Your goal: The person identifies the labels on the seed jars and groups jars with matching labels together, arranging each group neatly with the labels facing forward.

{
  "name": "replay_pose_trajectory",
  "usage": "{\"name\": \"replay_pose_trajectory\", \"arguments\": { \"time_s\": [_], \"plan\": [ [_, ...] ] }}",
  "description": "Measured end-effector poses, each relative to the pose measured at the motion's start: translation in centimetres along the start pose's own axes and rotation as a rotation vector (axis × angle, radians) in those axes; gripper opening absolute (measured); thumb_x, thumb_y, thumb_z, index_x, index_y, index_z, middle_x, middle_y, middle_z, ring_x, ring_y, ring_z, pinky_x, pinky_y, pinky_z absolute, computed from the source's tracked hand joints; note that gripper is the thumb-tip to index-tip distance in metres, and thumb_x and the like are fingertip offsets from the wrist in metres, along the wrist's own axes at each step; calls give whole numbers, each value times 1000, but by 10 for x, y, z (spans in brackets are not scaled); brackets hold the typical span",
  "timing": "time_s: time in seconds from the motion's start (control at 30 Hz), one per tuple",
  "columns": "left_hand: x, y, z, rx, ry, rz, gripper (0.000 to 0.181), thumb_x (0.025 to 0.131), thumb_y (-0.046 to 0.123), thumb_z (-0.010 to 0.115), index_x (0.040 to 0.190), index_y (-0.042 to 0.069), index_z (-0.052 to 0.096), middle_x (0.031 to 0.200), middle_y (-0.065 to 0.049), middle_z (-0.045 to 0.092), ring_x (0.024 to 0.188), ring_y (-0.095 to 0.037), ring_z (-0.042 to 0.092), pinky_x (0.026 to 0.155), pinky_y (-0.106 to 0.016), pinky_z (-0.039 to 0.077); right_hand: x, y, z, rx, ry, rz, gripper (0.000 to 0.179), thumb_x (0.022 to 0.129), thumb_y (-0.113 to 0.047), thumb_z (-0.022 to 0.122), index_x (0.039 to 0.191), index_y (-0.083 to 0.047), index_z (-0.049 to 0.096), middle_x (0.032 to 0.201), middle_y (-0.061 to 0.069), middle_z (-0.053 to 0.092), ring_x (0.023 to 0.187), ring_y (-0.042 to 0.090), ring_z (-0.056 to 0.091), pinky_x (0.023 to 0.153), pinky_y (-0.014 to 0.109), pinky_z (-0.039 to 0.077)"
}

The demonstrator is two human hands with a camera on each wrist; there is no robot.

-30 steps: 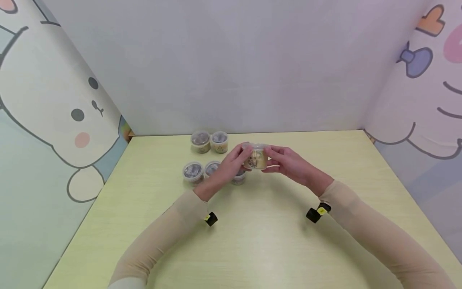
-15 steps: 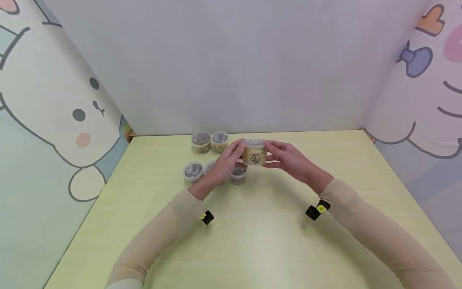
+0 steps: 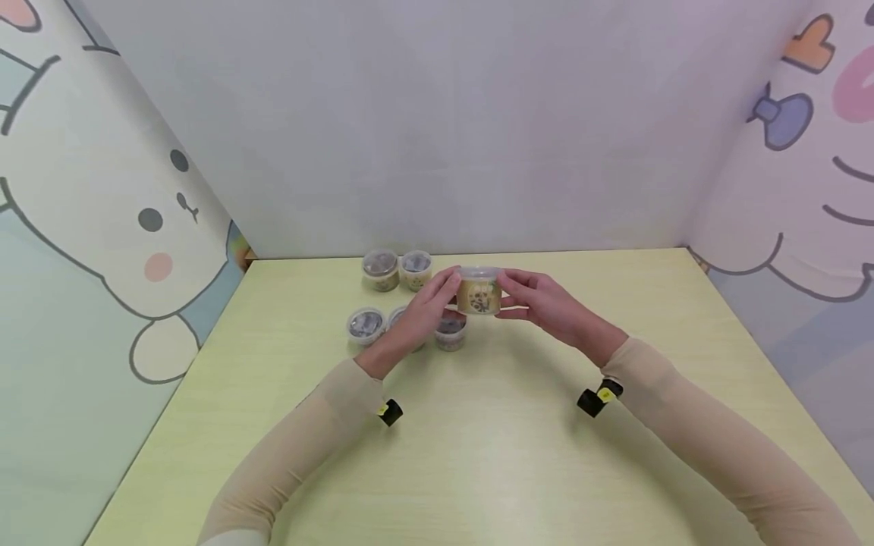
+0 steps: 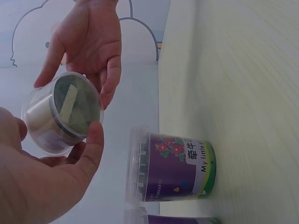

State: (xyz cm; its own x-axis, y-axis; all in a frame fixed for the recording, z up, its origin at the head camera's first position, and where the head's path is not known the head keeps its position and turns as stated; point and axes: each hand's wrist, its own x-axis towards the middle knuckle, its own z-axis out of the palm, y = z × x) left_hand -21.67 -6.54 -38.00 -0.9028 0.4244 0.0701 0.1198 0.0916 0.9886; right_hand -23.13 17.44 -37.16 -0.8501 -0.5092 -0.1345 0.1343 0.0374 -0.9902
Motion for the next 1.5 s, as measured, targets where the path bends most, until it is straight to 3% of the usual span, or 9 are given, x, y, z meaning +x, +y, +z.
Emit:
{"name": "replay_pose_trajectory", "arguments": {
  "time_s": [0.3,0.5,0.7,0.93,1.3,1.5],
  "plan": [
    [1,2,-5,14,-22,-66,58,111,41,35,158,7,30,141,-19,49,125,-36,54,98,-48,52,2,2,-2,-6,-6,-2,66,107,-37,52,153,6,33,142,25,48,113,28,63,99,37,53],
    [3,7,-15,20,-110,-98,59,109,45,40,157,11,32,140,-12,50,122,-33,56,100,-46,51,3,-1,-3,15,-9,17,64,107,-35,52,153,5,32,143,23,47,115,29,62,101,38,51],
    [7,15,-26,17,-221,-86,57,106,30,54,155,10,33,140,-13,48,124,-30,55,103,-48,49,3,-7,-5,-7,-17,15,64,106,-37,54,153,3,34,143,21,47,120,31,59,103,39,49],
    [11,25,-38,90,-235,-143,60,102,29,63,153,10,38,135,-12,53,121,-27,59,106,-47,46,5,-10,-6,-6,-48,13,67,105,-34,58,155,0,32,146,19,45,128,33,54,107,42,46],
    [14,32,-37,62,-252,-154,58,102,24,63,152,9,39,135,-14,52,123,-29,56,109,-52,42,6,-15,-7,-35,-49,31,66,105,-35,57,155,0,32,147,19,45,131,34,53,106,41,46],
    [26,42,-47,142,-277,-146,58,101,23,64,152,6,41,135,-12,56,124,-26,57,108,-47,45,15,-25,-10,-44,-90,12,63,104,-29,60,155,-2,34,149,15,45,136,31,49,108,42,44]
  ]
}}
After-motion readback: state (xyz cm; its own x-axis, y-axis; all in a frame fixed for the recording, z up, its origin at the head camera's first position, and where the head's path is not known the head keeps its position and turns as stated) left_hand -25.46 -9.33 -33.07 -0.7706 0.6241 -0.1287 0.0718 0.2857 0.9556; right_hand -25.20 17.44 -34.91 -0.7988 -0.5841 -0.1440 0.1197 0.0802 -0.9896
